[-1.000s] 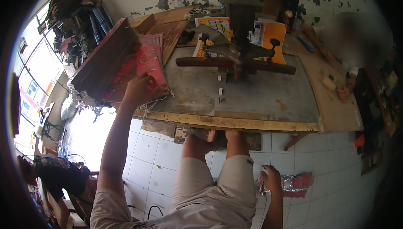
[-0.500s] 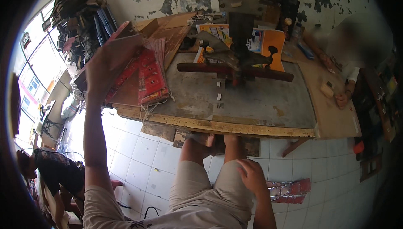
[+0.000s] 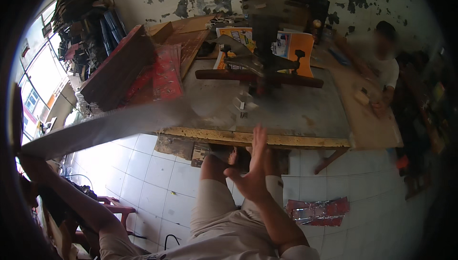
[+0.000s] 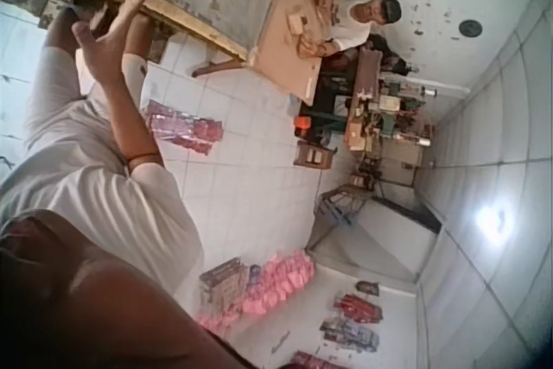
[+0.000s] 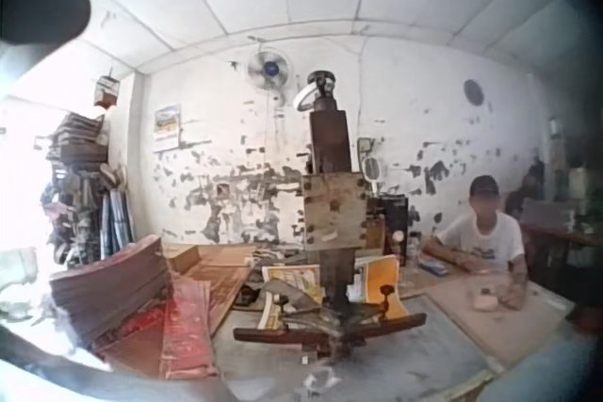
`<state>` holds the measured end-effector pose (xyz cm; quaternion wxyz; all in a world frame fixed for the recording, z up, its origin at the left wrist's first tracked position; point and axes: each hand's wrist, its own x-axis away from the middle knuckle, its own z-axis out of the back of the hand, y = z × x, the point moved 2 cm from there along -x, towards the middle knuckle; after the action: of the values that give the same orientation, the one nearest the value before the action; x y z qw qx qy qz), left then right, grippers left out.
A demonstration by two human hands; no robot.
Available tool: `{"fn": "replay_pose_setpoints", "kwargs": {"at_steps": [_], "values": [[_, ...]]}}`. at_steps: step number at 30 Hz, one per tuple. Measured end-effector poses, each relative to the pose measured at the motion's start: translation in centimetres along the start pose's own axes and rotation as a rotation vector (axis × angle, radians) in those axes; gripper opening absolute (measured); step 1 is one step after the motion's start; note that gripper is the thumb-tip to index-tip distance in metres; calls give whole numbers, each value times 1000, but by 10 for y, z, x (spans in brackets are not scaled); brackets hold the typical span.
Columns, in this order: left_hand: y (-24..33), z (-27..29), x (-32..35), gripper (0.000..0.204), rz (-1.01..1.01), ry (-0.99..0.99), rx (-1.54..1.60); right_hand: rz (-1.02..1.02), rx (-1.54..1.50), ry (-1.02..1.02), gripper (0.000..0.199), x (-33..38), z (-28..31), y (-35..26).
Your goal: The person places long strips of red packaging onto a table, uses a wooden block to press them against a fixture, and repeats the process with multiple strips.
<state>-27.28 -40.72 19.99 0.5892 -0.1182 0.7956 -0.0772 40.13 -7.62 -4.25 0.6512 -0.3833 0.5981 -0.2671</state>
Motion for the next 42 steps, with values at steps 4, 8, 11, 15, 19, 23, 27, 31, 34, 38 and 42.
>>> {"fn": "replay_pose_setpoints", "kwargs": {"at_steps": [4, 8, 11, 15, 19, 23, 27, 31, 34, 38, 42], "values": [[110, 71, 41, 41, 513, -165, 888, -83, -199, 98, 138, 3, 65, -26], [251, 216, 30, 40, 1260, -465, 1926, -65, -172, 105, 79, 69, 157, -47], [323, 355, -29, 40, 997, -611, 2150, 191, 83, 92, 37, 127, 263, -103], [370, 468, -59, 39, 368, -927, 2777, 431, 675, 325, 28, 188, 344, -198], [389, 526, -46, 47, 29, -1009, 2844, 292, 861, 114, 22, 197, 317, -247], [395, 569, -34, 51, -265, -788, 2707, 68, 1202, -90, 24, 182, 246, -215], [393, 590, -31, 51, -421, -671, 2669, 113, 1159, -126, 24, 182, 175, -151], [402, 600, -28, 57, -503, -651, 2630, 110, 1078, -229, 33, 176, 128, -110], [407, 595, -20, 62, -580, -594, 2565, 114, 1030, -277, 38, 173, 106, -101], [408, 585, -8, 63, -631, -592, 2523, 98, 928, -333, 40, 173, 95, -93], [407, 583, -7, 61, -619, -588, 2537, 80, 837, -370, 43, 160, 98, -93]]}}
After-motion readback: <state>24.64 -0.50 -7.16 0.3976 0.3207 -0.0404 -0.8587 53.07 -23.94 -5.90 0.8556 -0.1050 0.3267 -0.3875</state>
